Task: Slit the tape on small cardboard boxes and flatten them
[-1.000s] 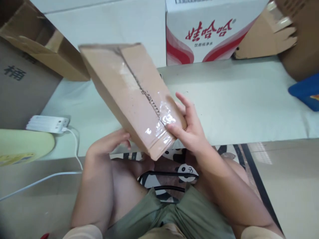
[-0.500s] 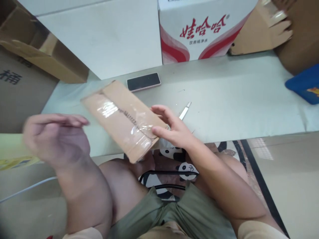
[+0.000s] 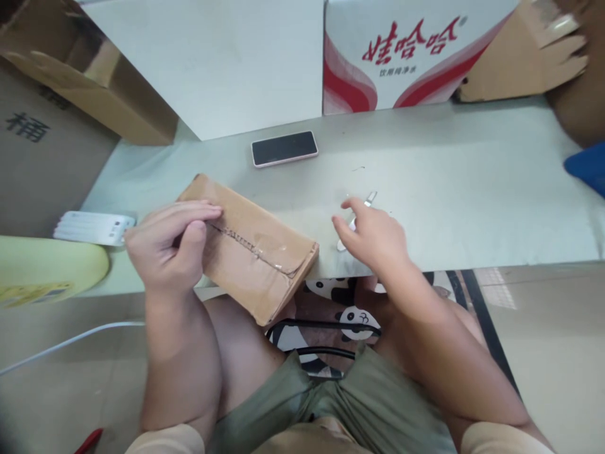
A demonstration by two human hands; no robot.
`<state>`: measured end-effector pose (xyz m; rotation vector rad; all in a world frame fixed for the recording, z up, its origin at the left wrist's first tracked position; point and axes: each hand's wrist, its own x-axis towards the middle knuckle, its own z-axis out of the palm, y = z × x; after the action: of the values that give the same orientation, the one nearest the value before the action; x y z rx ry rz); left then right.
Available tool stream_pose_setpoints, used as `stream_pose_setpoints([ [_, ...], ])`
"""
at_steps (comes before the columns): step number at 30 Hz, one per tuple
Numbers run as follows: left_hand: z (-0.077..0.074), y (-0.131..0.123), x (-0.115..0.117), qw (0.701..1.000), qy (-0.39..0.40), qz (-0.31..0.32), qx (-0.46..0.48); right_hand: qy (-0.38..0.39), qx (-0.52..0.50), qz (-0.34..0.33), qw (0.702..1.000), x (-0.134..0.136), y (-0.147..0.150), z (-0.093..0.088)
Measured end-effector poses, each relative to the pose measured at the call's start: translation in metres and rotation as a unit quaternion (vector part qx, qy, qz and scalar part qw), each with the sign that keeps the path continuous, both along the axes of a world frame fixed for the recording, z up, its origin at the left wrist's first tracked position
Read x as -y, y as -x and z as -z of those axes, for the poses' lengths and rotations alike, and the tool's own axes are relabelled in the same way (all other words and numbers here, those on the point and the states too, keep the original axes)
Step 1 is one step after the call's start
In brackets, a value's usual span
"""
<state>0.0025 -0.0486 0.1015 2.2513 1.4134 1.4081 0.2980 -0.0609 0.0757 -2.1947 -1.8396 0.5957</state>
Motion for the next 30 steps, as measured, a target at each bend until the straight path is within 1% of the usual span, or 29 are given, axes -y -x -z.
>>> stream_pose_setpoints([
  [1,0.0,0.0,0.0,1.0,0.004,-0.003,0.0,0.04,0.053,0.001,0.998,-0.001,-0.005,0.0],
  [3,0.0,0.0,0.0,1.0,0.009,-0.005,0.003,0.089,0.108,-0.014,0.99,-0.003,-0.013,0.002],
  [5,0.0,0.0,-0.001,1.0,0.009,-0.004,0.007,0.099,0.125,-0.025,0.987,-0.004,-0.017,0.007],
  [8,-0.002,0.0,0.0,1.0,0.016,0.001,0.004,0.103,0.118,-0.024,0.987,-0.006,-0.018,0.013],
  [10,-0.007,0.0,0.003,0.999,0.038,-0.002,-0.011,0.085,0.085,-0.028,0.992,-0.006,-0.017,0.014],
  [13,-0.018,-0.003,0.013,0.994,0.097,-0.007,-0.051,0.025,-0.013,-0.033,0.999,-0.005,-0.013,0.012],
  [16,-0.026,-0.01,0.023,0.986,0.136,0.002,-0.094,-0.014,-0.101,-0.028,0.994,-0.003,-0.008,0.008],
  [19,-0.025,-0.016,0.028,0.979,0.152,-0.008,-0.132,-0.045,-0.166,-0.023,0.985,-0.001,-0.005,0.006],
  [21,-0.022,-0.017,0.028,0.976,0.162,-0.017,-0.145,-0.069,-0.226,-0.021,0.971,0.001,-0.004,0.006],
  [22,-0.021,-0.018,0.028,0.976,0.163,-0.019,-0.146,-0.083,-0.269,-0.021,0.959,0.002,-0.004,0.005],
  [23,-0.02,-0.018,0.027,0.976,0.162,-0.02,-0.146,-0.098,-0.324,-0.022,0.941,0.003,-0.005,0.004],
  [24,-0.02,-0.018,0.027,0.976,0.159,-0.023,-0.145,-0.107,-0.392,-0.027,0.913,0.004,-0.005,0.002],
  [25,-0.021,-0.019,0.027,0.976,0.16,-0.029,-0.146,-0.112,-0.466,-0.035,0.877,0.005,-0.006,0.0],
  [26,-0.023,-0.02,0.027,0.974,0.165,-0.036,-0.15,-0.119,-0.538,-0.046,0.833,0.006,-0.006,-0.003],
  [27,-0.025,-0.022,0.028,0.971,0.174,-0.043,-0.156,-0.126,-0.599,-0.058,0.788,0.008,-0.007,-0.006],
  [28,-0.028,-0.024,0.029,0.968,0.184,-0.051,-0.164,-0.134,-0.643,-0.068,0.751,0.009,-0.007,-0.008],
  [29,-0.03,-0.026,0.029,0.964,0.194,-0.057,-0.171,-0.145,-0.669,-0.075,0.725,0.01,-0.006,-0.011],
  [30,-0.033,-0.027,0.03,0.961,0.201,-0.062,-0.177,-0.159,-0.681,-0.081,0.71,0.011,-0.005,-0.015],
])
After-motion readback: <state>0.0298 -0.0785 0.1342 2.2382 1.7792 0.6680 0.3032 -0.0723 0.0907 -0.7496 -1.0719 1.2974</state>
